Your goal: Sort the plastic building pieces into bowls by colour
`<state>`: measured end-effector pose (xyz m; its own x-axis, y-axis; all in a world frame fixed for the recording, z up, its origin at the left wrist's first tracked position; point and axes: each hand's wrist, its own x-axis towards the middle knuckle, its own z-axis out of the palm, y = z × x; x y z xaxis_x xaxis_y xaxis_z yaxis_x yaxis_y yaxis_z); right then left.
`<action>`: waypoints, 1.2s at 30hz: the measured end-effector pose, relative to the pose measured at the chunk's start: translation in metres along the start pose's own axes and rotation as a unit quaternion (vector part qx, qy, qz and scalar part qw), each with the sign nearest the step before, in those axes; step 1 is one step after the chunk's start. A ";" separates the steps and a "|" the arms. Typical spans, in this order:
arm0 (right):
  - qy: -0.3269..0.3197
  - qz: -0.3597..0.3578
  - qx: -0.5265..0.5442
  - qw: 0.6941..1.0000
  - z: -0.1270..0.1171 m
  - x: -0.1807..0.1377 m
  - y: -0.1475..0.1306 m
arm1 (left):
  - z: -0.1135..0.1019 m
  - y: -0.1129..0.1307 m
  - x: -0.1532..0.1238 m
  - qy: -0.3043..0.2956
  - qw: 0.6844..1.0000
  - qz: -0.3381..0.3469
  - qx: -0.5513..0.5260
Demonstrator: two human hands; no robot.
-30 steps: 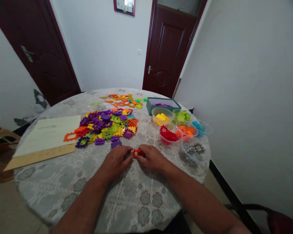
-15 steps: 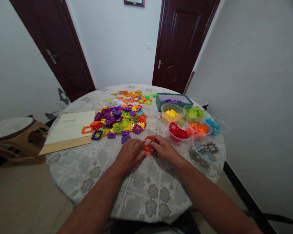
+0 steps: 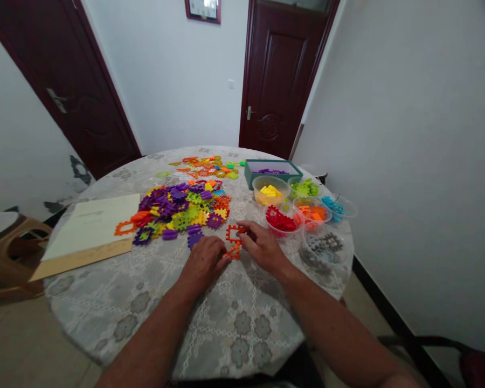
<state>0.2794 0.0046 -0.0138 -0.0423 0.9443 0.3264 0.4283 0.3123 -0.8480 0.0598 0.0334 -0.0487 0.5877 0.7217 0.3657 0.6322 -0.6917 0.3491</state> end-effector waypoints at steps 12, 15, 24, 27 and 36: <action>0.194 -0.025 -0.356 0.914 -0.111 0.009 -0.010 | 0.000 0.000 0.002 0.000 0.999 -0.044 0.017; 0.182 -0.012 -0.379 0.907 -0.101 0.005 0.003 | -0.004 0.004 0.003 -0.006 0.998 -0.047 0.031; 0.047 -0.140 -0.340 0.929 -0.036 -0.007 -0.008 | 0.002 -0.001 0.002 0.010 0.994 -0.091 0.058; 0.063 -0.159 -0.342 0.924 -0.038 -0.005 -0.002 | 0.003 -0.002 0.002 0.012 0.994 -0.086 0.064; 0.142 -0.239 -0.272 0.921 -0.067 0.000 0.029 | 0.006 -0.007 0.000 0.050 0.997 -0.045 0.037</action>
<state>0.3526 0.0064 -0.0106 -0.1388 0.6223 0.7704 0.8137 0.5150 -0.2694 0.0587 0.0380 -0.0563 0.4758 0.7721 0.4213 0.7174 -0.6178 0.3220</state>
